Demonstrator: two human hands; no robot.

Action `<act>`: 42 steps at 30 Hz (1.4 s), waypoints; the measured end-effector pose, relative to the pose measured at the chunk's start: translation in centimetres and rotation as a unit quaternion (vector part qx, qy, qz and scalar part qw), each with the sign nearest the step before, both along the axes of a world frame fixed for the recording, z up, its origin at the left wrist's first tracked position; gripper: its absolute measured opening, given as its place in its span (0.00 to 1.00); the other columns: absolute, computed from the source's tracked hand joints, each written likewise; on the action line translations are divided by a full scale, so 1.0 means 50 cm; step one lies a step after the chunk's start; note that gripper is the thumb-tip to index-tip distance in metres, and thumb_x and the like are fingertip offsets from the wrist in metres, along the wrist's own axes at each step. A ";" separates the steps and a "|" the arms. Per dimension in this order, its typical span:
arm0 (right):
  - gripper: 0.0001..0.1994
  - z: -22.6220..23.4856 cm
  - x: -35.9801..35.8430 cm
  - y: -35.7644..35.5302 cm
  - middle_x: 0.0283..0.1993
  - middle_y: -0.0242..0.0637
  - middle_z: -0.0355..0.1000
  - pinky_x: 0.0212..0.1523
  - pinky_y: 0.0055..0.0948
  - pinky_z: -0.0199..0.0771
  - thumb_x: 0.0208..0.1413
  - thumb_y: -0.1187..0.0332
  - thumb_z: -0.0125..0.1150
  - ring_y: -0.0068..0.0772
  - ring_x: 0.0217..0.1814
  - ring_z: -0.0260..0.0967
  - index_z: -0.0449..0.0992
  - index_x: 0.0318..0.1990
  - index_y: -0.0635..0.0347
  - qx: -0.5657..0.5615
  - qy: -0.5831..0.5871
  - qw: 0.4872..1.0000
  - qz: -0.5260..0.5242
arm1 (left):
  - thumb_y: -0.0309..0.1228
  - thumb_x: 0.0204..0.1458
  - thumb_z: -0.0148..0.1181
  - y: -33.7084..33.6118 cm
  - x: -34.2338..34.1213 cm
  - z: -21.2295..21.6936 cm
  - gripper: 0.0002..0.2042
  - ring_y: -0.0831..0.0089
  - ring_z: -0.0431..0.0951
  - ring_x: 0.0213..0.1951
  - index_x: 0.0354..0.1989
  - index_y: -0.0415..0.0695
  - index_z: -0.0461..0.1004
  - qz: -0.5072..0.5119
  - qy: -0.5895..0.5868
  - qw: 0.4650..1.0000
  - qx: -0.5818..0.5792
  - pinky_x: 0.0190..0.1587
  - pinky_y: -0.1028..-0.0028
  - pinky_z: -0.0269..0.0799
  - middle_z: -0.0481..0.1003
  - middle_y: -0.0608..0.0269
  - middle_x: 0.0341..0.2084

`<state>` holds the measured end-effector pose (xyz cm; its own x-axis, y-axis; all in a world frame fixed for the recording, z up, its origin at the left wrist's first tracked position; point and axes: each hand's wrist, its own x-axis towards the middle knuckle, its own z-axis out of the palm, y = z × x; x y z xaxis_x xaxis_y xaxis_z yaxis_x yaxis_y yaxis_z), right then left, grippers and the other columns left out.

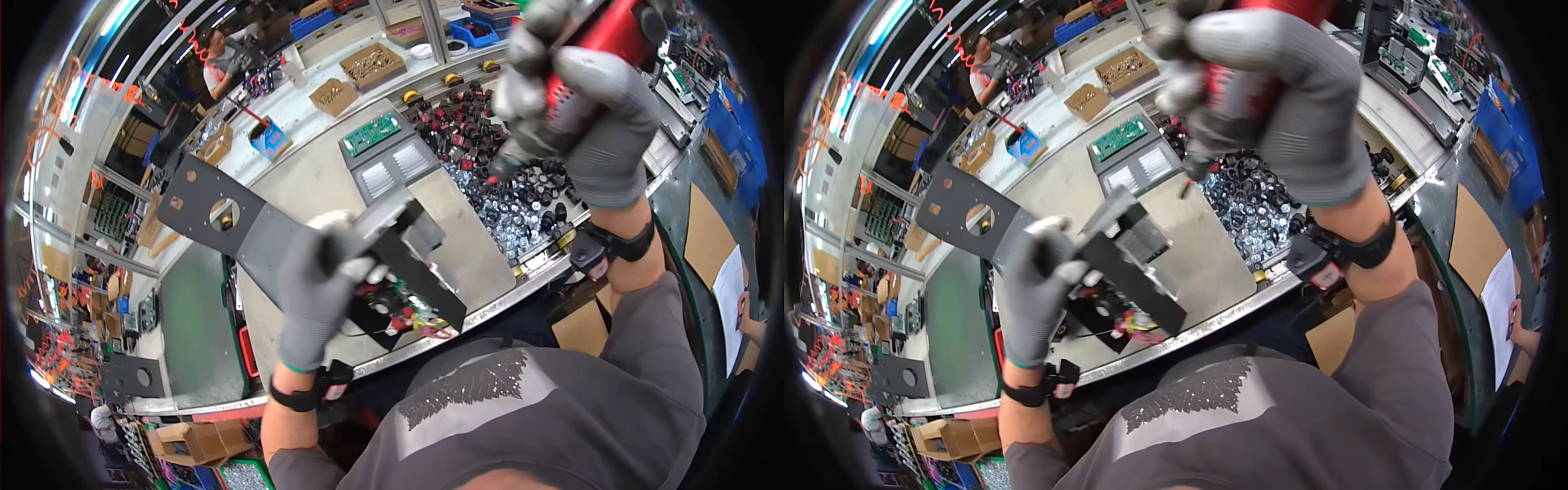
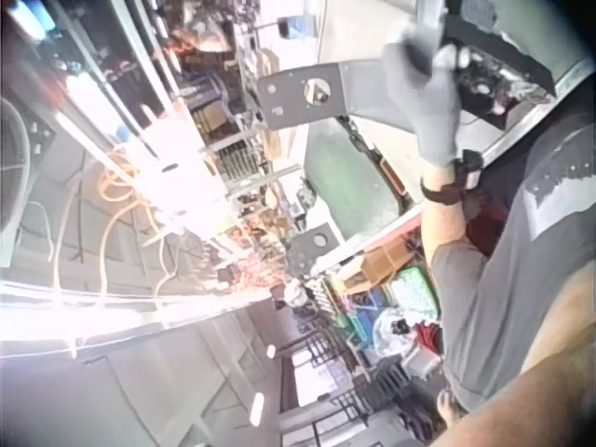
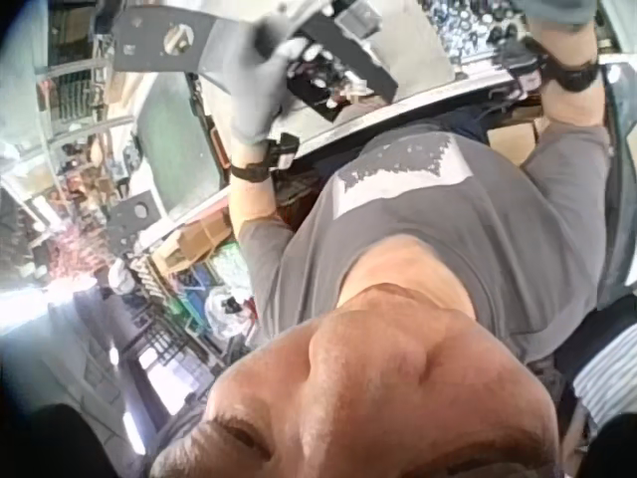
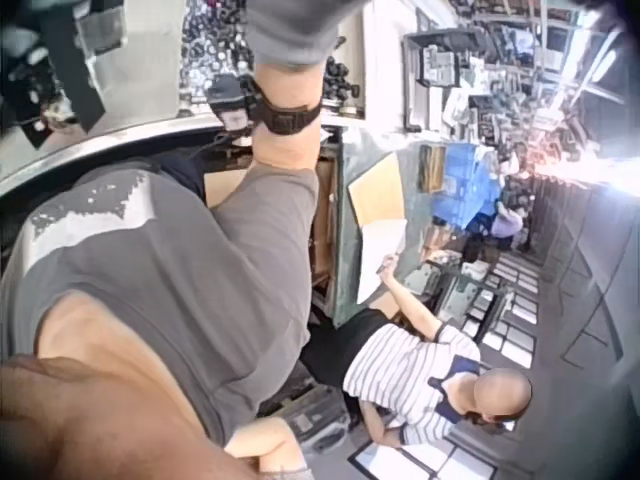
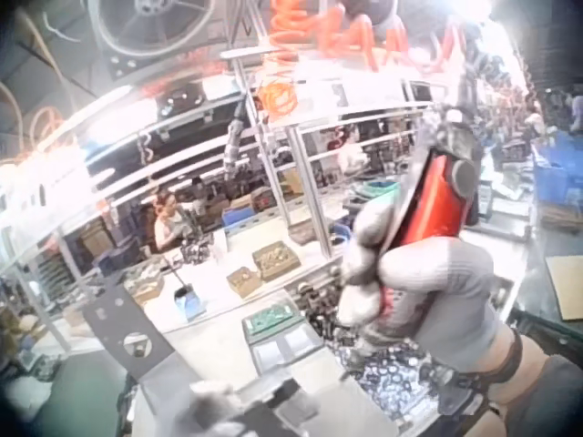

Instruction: The recorder is assembling an electronic device chassis, installing a cooling fan, and preparing wiring in a workshop environment.

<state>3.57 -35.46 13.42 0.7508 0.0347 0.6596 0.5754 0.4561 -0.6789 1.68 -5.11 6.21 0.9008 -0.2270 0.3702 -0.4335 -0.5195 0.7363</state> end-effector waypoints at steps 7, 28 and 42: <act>0.14 -0.090 -0.019 -0.112 0.34 0.38 0.72 0.29 0.30 0.77 0.48 0.69 0.59 0.27 0.25 0.72 0.72 0.44 0.59 0.028 0.289 0.954 -0.075 | 0.27 0.50 0.63 0.089 0.169 0.154 0.17 0.79 0.73 0.37 0.48 0.36 0.71 0.061 0.002 0.997 -0.052 0.43 0.77 0.69 0.73 0.67 0.33; 0.23 -0.384 0.119 -0.185 0.39 0.52 0.74 0.47 0.45 0.72 0.42 0.59 0.65 0.55 0.46 0.74 0.70 0.46 0.58 -0.593 0.347 0.689 -0.233 | 0.16 0.49 0.60 0.289 0.618 -0.106 0.18 0.82 0.66 0.36 0.49 0.43 0.69 0.086 -0.011 0.994 0.071 0.42 0.80 0.64 0.66 0.73 0.34; 0.23 -0.435 0.175 -0.195 0.41 0.53 0.73 0.51 0.46 0.70 0.41 0.57 0.65 0.58 0.47 0.70 0.71 0.44 0.60 -0.599 0.345 0.683 -0.235 | 0.28 0.59 0.51 0.409 0.670 -0.274 0.09 0.58 0.78 0.41 0.44 0.43 0.76 0.244 0.408 0.796 -0.374 0.45 0.50 0.73 0.77 0.55 0.41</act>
